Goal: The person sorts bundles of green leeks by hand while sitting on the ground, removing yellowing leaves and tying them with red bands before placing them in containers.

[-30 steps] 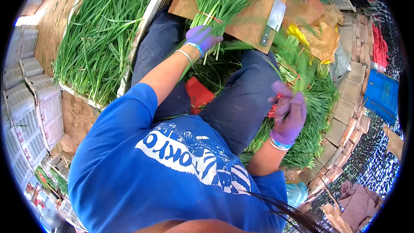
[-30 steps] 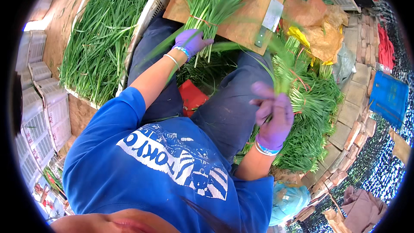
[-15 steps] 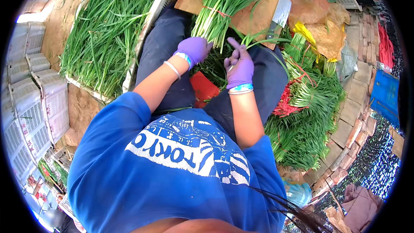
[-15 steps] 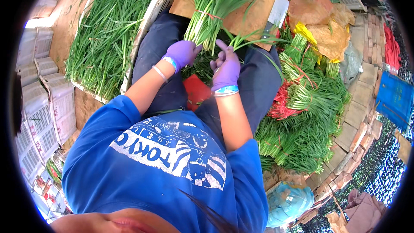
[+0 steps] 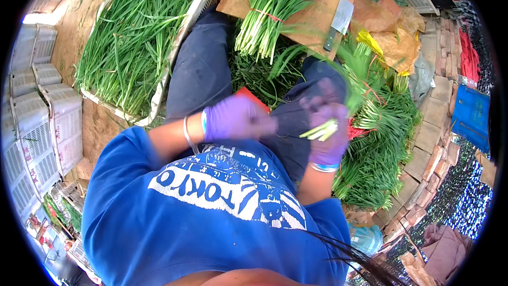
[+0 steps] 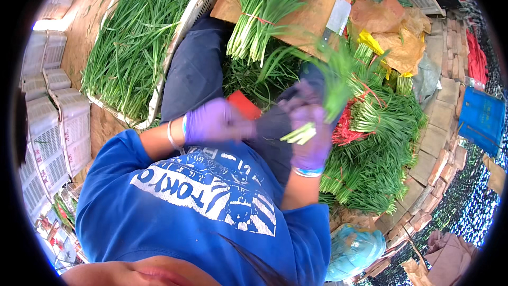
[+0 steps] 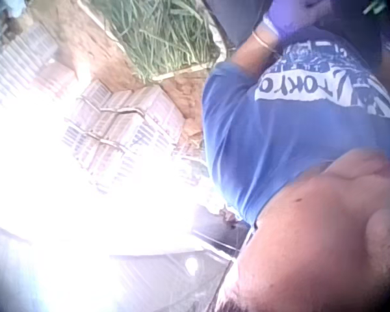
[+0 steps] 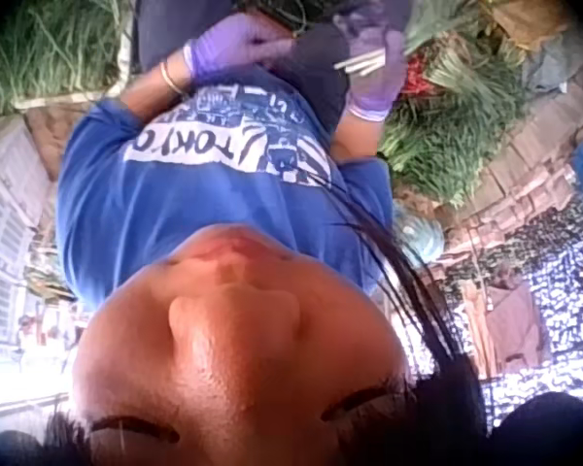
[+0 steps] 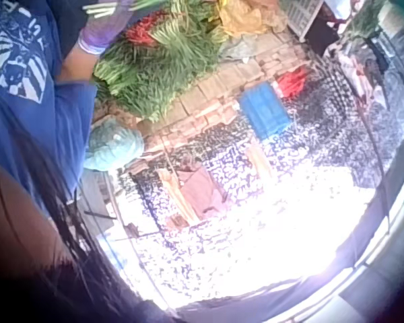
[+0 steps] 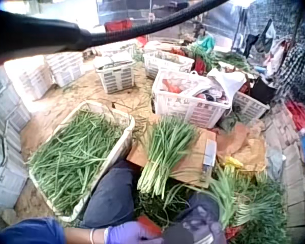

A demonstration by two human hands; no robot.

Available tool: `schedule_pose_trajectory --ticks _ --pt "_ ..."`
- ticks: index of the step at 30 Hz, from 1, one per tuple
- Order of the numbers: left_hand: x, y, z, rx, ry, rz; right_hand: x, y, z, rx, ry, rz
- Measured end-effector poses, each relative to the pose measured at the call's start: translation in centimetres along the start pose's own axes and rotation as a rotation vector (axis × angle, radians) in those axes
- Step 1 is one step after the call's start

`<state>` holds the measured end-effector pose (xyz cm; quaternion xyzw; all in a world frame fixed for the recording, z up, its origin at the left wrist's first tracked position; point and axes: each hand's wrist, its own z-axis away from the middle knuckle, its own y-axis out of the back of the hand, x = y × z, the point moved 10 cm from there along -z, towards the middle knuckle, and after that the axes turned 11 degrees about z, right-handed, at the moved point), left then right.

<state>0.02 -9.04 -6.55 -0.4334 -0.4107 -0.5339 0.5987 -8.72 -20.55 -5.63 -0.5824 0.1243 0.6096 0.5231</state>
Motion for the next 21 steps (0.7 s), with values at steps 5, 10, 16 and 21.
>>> schedule_pose_trajectory --ticks 5,10,16,21 --pt "-5.6 12.4 -7.4 0.674 0.174 -0.558 -6.1 -2.5 0.4 -0.633 0.006 -0.489" --pt "-10.2 13.9 -13.0 0.658 0.27 -0.726 -0.1 -3.0 -1.3 -0.314 -0.182 -0.269" --pt "-9.0 11.7 -9.8 0.569 0.24 -0.754 5.8 -0.3 -2.3 -0.276 -0.418 -0.351" --pt "-9.8 6.0 -4.0 0.391 0.381 0.127 10.2 0.9 -2.7 -0.122 -0.554 -0.282"
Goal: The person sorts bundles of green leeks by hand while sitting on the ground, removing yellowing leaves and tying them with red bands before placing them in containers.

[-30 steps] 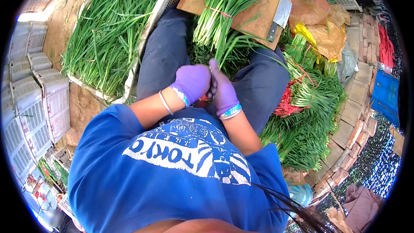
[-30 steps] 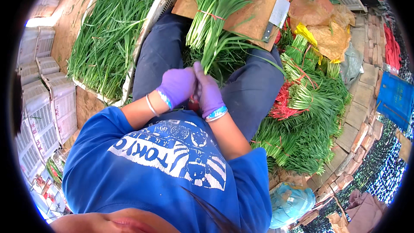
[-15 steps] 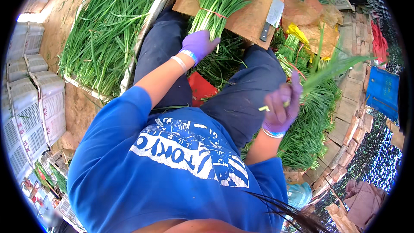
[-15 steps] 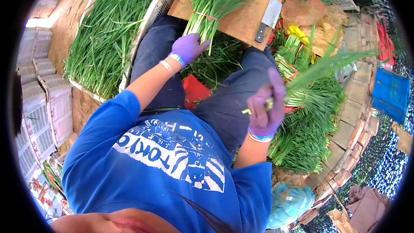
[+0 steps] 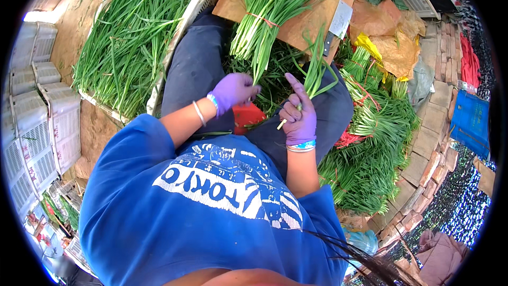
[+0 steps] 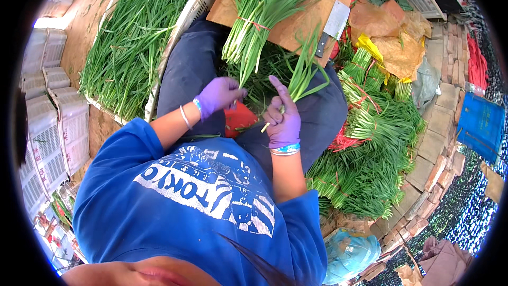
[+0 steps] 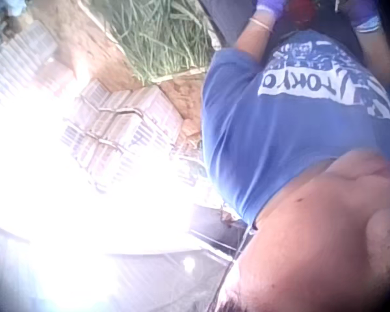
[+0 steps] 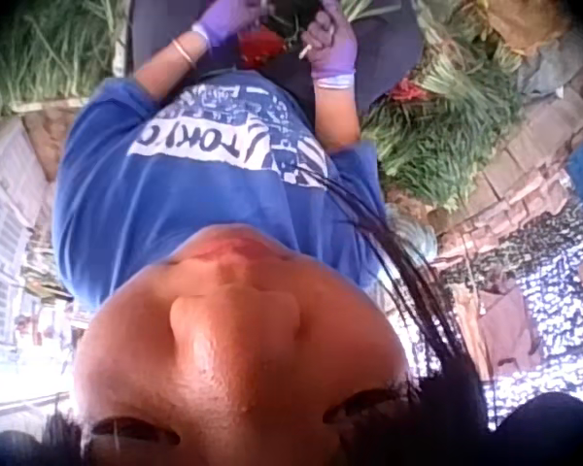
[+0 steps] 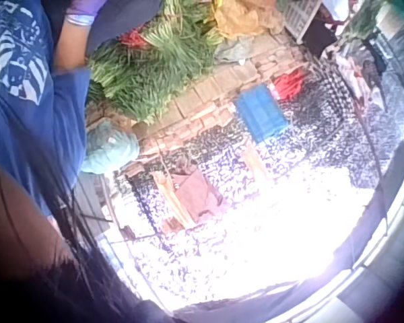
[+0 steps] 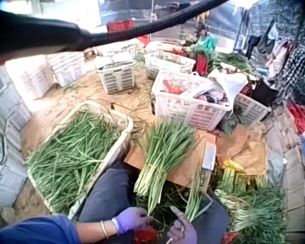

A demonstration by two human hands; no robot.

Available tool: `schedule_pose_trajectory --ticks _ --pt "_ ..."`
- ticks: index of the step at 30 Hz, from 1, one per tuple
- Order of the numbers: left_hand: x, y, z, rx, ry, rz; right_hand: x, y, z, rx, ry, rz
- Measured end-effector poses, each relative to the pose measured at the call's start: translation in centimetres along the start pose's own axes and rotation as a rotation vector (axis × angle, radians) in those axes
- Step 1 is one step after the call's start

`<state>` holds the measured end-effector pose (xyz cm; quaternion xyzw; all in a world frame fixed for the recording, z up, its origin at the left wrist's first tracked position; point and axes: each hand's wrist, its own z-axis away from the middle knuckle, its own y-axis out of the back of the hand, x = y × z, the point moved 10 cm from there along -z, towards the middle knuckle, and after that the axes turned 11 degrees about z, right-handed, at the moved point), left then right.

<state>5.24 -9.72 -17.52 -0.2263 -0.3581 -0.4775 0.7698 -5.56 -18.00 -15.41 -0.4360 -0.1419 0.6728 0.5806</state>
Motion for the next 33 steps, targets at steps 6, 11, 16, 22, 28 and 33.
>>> schedule_pose_trajectory --ticks 6,11,16,22,28,33 --pt "2.4 -1.5 6.7 0.066 -0.398 -0.482 7.0 1.3 1.4 0.21 -0.288 0.218" --pt "6.2 -4.0 11.2 0.015 -0.746 -0.644 7.8 -3.6 4.4 -0.089 -0.267 0.307" --pt "6.1 -6.0 12.4 -0.301 -0.869 -0.673 -2.7 -5.6 7.7 -0.473 0.454 0.185" --pt "5.8 3.4 -3.0 0.453 -0.498 -0.501 -8.8 -6.0 10.6 -0.762 0.462 -0.15" --pt "3.6 3.3 -12.3 0.453 -0.224 -0.659 -3.6 1.2 -0.4 -0.192 0.208 0.127" --pt "2.9 4.6 -12.4 0.372 -0.179 -0.449 -4.0 2.6 -1.6 -0.138 0.123 0.11"
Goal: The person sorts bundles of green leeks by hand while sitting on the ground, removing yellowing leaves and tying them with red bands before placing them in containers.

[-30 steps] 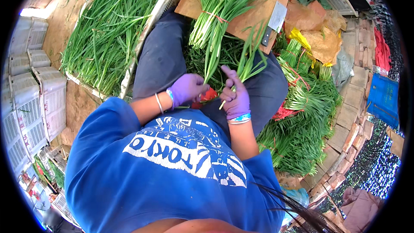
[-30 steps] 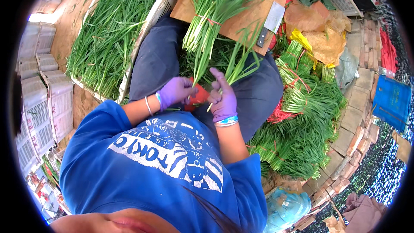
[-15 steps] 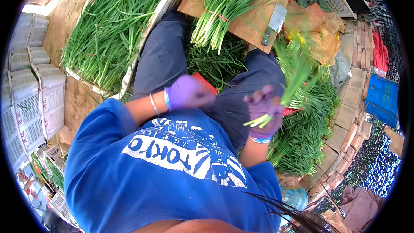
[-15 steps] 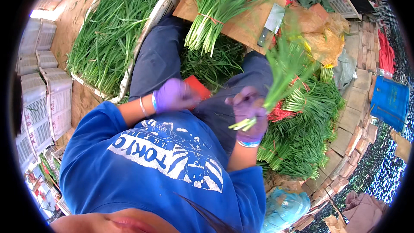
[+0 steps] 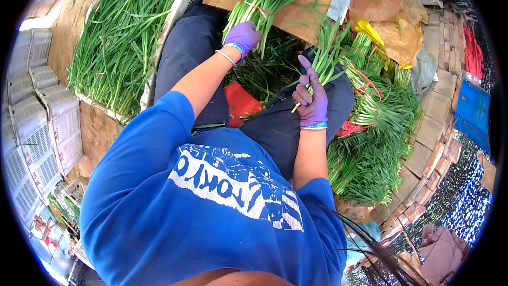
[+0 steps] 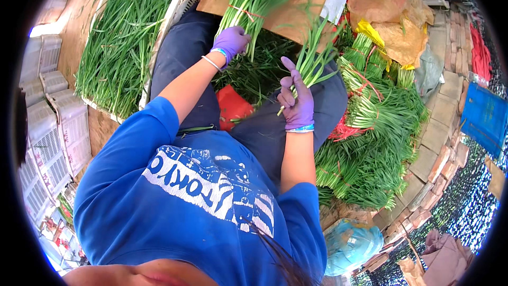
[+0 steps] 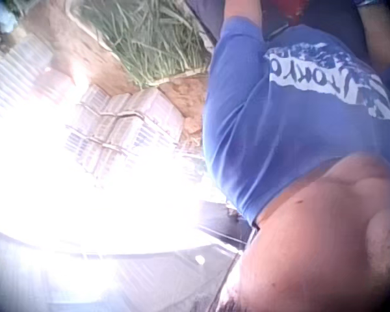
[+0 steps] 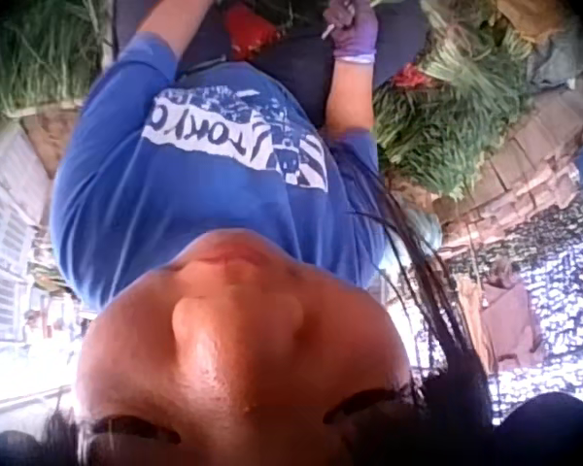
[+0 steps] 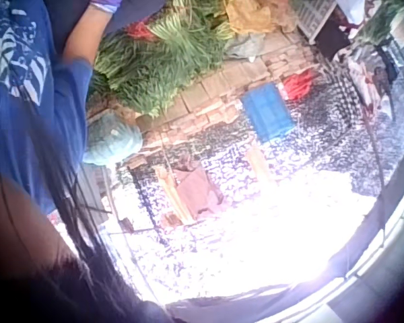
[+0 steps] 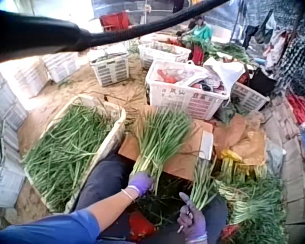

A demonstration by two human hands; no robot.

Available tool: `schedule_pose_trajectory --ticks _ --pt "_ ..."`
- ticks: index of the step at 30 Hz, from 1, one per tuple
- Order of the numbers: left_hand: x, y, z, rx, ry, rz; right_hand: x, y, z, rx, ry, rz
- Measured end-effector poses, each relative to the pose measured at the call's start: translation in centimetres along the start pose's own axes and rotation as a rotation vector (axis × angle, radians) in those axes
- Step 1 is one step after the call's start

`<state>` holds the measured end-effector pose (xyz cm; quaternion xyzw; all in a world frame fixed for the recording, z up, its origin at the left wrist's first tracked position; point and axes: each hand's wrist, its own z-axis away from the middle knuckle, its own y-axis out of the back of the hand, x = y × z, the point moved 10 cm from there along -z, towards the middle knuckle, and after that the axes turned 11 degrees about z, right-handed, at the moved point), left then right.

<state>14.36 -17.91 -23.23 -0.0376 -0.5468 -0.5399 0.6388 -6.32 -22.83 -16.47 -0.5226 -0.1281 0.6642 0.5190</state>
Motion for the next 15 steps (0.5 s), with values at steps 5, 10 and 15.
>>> schedule_pose_trajectory --ticks 5,10,15 --pt "1.5 1.6 0.9 0.279 -0.121 -0.322 0.2 -0.2 0.1 0.007 0.021 0.037" --pt "2.4 0.2 0.0 0.226 -0.203 -0.438 -1.6 -4.5 1.0 -0.093 0.107 0.198" --pt "4.7 -0.3 -0.6 0.324 -0.218 -0.516 -10.2 -8.9 1.1 -0.307 -0.121 -1.178"
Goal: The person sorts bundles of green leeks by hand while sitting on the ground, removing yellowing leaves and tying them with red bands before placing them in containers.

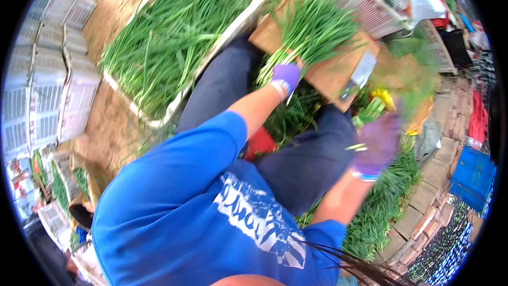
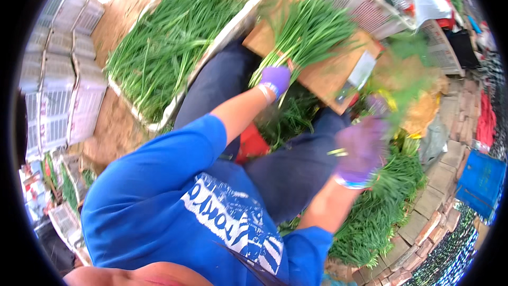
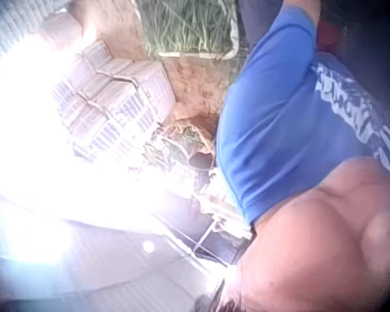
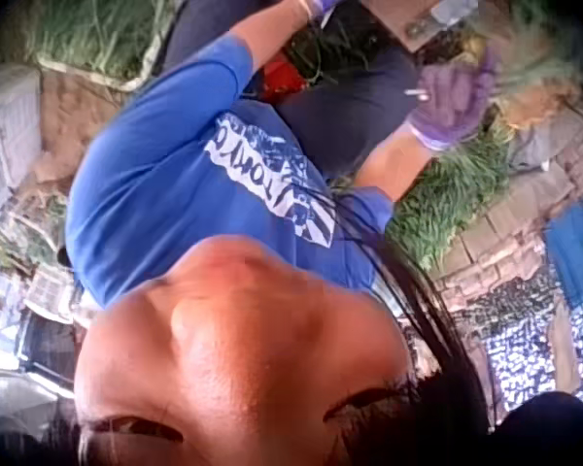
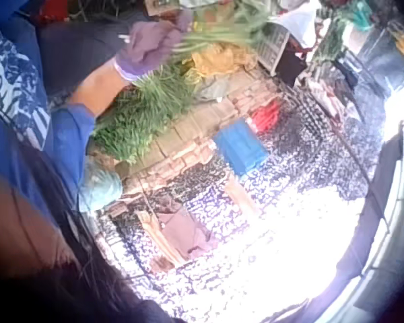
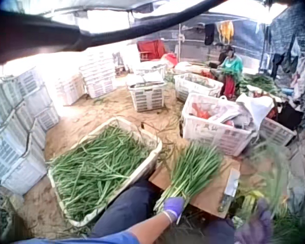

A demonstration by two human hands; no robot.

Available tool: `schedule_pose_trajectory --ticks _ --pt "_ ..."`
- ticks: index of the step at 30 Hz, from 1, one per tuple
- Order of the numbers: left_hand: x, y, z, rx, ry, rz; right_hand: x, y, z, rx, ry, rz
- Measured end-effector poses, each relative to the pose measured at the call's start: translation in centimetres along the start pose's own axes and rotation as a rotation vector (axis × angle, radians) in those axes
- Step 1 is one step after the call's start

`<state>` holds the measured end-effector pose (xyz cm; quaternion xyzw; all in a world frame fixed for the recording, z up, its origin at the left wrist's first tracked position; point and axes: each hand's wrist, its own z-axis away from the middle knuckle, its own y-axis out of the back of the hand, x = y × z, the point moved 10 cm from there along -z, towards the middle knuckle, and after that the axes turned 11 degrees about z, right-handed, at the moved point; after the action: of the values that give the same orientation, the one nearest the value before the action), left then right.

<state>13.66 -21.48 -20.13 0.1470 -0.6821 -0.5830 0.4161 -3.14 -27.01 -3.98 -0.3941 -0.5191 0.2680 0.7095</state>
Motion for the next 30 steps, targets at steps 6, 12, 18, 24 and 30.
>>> schedule_pose_trajectory --ticks 6,12,18,24,30 --pt "-3.0 -0.4 3.0 -0.531 0.323 0.591 0.6 -2.0 -3.2 0.07 0.061 -0.642" --pt "-3.7 -3.4 4.8 -0.499 0.158 0.63 -3.3 15.4 -4.9 0.507 0.149 1.432" --pt "-2.5 2.5 10.6 -0.44 0.255 0.887 -2.6 21.0 -1.6 0.754 0.035 1.429" --pt "-0.9 6.3 15.6 -0.33 -0.031 0.542 5.3 24.4 1.1 0.8 -0.167 1.169" --pt "4.1 12.4 22.2 -0.575 -0.619 0.823 6.2 16.5 8.2 0.39 -0.152 1.463"
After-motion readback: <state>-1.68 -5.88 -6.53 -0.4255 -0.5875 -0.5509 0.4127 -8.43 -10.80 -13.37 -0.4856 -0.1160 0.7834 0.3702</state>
